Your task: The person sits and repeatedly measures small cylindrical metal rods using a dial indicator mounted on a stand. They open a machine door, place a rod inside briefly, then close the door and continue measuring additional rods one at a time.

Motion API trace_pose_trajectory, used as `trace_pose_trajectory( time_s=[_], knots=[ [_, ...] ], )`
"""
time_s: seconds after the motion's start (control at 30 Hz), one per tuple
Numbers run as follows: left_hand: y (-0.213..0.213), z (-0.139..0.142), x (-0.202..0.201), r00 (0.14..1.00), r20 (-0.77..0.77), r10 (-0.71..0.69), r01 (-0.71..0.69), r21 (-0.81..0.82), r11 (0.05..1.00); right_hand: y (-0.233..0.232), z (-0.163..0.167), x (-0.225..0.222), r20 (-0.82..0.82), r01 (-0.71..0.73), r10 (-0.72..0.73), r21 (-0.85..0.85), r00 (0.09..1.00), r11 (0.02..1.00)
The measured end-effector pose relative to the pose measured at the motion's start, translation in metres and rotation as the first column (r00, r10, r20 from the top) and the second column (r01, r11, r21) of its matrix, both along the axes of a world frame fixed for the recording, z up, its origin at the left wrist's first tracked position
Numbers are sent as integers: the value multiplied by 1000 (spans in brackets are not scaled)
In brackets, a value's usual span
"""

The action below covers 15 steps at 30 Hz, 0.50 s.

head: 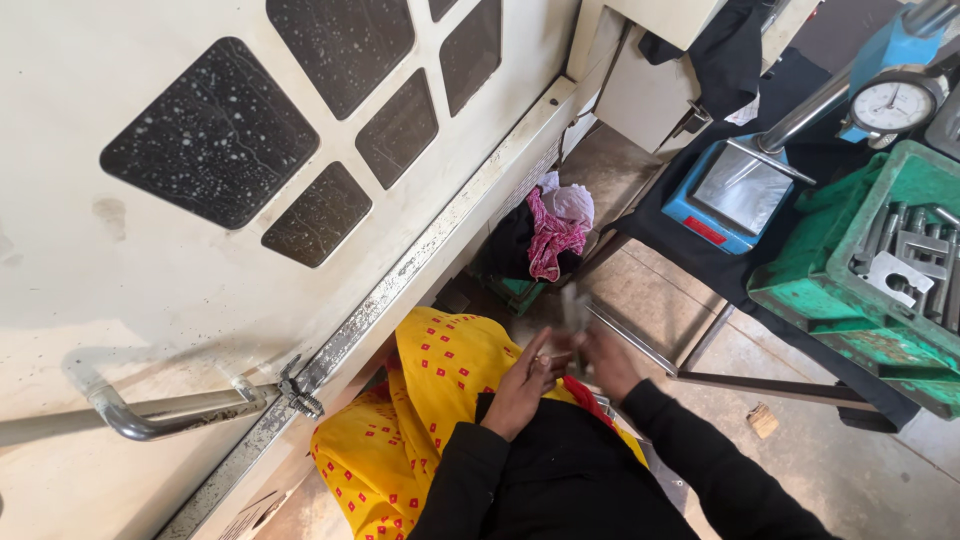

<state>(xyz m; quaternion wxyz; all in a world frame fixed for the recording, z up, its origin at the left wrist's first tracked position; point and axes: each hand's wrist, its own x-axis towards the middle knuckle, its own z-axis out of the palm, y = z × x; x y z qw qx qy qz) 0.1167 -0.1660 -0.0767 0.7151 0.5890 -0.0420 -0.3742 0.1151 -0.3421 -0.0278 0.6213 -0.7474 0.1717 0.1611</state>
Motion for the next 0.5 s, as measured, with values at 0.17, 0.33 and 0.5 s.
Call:
trace_pose_trajectory(
  time_s=[0.17,0.33,0.5],
  knots=[
    [2,3,0,997,-71,14,-19,-80,997,-40,12,30,234,552,-574,157,785,819],
    [1,3,0,998,-57,28,-35,-119,992,-69,3,41,98,618,-696,385,711,685],
    [2,1,-2,995,-97,27,-39,-124,992,-89,-8,26,-43,584,-594,253,804,772]
  ],
)
